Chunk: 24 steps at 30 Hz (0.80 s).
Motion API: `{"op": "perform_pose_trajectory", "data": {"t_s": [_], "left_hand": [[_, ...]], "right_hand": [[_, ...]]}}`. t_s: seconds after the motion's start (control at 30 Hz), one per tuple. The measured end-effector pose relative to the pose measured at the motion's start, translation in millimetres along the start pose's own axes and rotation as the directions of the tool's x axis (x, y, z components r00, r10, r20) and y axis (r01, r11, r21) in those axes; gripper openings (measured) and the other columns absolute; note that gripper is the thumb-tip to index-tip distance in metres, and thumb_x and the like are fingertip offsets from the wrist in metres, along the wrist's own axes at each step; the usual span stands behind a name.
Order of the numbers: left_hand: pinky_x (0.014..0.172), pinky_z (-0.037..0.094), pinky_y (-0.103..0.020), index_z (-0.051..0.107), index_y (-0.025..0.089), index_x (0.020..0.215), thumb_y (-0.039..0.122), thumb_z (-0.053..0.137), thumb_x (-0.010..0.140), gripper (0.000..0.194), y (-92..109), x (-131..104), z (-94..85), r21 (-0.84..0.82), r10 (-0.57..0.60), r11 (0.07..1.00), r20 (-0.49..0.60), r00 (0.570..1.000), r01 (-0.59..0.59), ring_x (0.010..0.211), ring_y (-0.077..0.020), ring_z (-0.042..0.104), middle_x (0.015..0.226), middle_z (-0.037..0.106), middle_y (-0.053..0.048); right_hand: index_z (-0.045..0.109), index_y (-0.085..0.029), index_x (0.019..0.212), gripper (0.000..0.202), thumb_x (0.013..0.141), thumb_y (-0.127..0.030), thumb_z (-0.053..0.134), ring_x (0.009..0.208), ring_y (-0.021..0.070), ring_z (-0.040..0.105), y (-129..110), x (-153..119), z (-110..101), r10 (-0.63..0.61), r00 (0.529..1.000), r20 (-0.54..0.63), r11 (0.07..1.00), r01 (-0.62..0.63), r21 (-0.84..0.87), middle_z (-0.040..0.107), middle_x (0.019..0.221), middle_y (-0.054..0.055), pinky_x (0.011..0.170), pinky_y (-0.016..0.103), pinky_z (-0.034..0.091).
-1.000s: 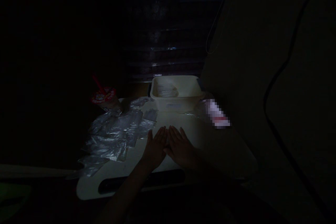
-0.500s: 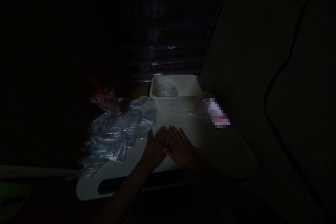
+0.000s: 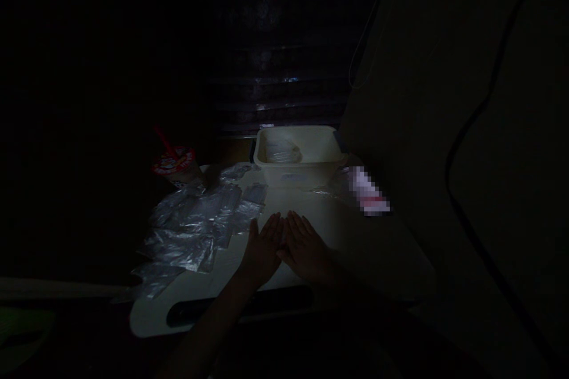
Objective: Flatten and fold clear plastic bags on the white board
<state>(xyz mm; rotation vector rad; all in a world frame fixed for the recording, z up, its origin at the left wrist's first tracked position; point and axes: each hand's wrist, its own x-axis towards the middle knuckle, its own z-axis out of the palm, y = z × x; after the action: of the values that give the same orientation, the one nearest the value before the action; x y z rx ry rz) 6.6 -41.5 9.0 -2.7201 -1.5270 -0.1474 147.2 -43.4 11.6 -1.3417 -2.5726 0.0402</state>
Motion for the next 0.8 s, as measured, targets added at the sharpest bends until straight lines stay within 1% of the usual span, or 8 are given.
{"op": "perform_pose_trajectory", "data": {"t_s": [0.23,0.37,0.43,0.5,0.53,0.6,0.7,0.8], "left_hand": [[0.091,0.013,-0.055,0.029,0.008,0.122,0.024,0.027,0.079,0.046,0.3,0.1,-2.1,-0.022,-0.024,0.999,0.021,0.999,0.025,0.119,-0.0237,0.023,0.129,0.028,-0.015],[0.092,0.014,-0.054,0.027,0.007,0.123,0.023,0.030,0.078,0.048,0.4,-1.8,-1.3,-0.009,0.001,1.000,-0.004,1.000,-0.001,0.120,-0.0240,0.021,0.130,0.027,-0.015],[0.092,0.014,-0.053,0.027,0.007,0.123,0.022,0.028,0.079,0.046,1.3,-2.0,-1.3,-0.002,-0.008,1.000,-0.023,1.000,0.008,0.120,-0.0233,0.021,0.130,0.027,-0.014],[0.092,0.014,-0.053,0.028,0.008,0.123,0.022,0.026,0.081,0.044,2.7,-1.5,-1.9,0.006,-0.025,1.000,-0.041,0.999,0.025,0.120,-0.0226,0.021,0.130,0.027,-0.014],[0.092,0.015,-0.053,0.028,0.008,0.123,0.022,0.025,0.081,0.044,3.4,-1.2,-2.2,0.012,-0.030,0.999,-0.050,0.998,0.031,0.120,-0.0226,0.021,0.130,0.028,-0.014],[0.092,0.016,-0.052,0.025,0.009,0.124,0.022,0.025,0.082,0.044,4.5,-0.8,-2.9,0.025,-0.036,0.999,-0.062,0.997,0.037,0.120,-0.0229,0.021,0.130,0.027,-0.013],[0.092,0.017,-0.051,0.019,0.010,0.126,0.023,0.025,0.082,0.046,5.1,-1.3,-2.8,0.043,-0.054,0.997,-0.086,0.995,0.058,0.121,-0.0232,0.017,0.132,0.022,-0.013],[0.092,0.018,-0.050,0.016,0.011,0.127,0.024,0.025,0.083,0.048,4.9,-2.8,-1.2,0.053,-0.061,0.996,-0.115,0.992,0.068,0.122,-0.0234,0.015,0.133,0.020,-0.013]], "right_hand": [[0.035,-0.002,0.119,0.058,0.079,-0.044,0.027,0.121,0.0242,0.017,-1.2,-1.0,3.3,0.008,1.000,-0.018,1.000,-0.008,0.004,0.031,0.127,0.018,0.099,0.041,0.012],[0.036,-0.006,0.118,0.056,0.078,-0.045,0.030,0.118,0.0244,0.024,1.2,3.7,-6.3,0.046,0.999,0.020,0.997,-0.047,0.059,0.035,0.125,0.017,0.096,0.043,0.016],[0.044,-0.013,0.112,0.046,0.076,-0.041,0.037,0.113,0.0232,0.033,6.6,11.1,-15.5,0.078,0.996,0.053,0.991,-0.083,0.101,0.043,0.120,0.013,0.092,0.042,0.022],[0.051,-0.019,0.102,0.032,0.074,-0.032,0.043,0.104,0.0203,0.041,14.2,21.5,-24.6,0.140,0.985,0.100,0.981,-0.152,0.120,0.052,0.109,0.007,0.088,0.038,0.027],[0.053,-0.020,0.099,0.029,0.072,-0.027,0.045,0.101,0.0194,0.043,18.2,27.2,-28.2,0.181,0.975,0.129,0.975,-0.195,0.110,0.055,0.104,0.006,0.087,0.036,0.028],[0.055,-0.019,0.096,0.028,0.069,-0.023,0.046,0.098,0.0195,0.045,25.0,38.5,-32.8,0.238,0.952,0.190,0.964,-0.256,0.076,0.057,0.099,0.006,0.085,0.034,0.029],[0.058,-0.018,0.091,0.027,0.067,-0.027,0.048,0.093,0.0205,0.049,30.5,52.4,-33.9,0.245,0.933,0.265,0.962,-0.267,0.053,0.060,0.095,0.007,0.080,0.032,0.032],[0.063,-0.018,0.079,0.024,0.068,-0.032,0.046,0.078,0.0183,0.056,32.0,62.1,-32.8,0.210,0.910,0.357,0.967,-0.248,0.065,0.064,0.082,0.007,0.067,0.026,0.036]]}}
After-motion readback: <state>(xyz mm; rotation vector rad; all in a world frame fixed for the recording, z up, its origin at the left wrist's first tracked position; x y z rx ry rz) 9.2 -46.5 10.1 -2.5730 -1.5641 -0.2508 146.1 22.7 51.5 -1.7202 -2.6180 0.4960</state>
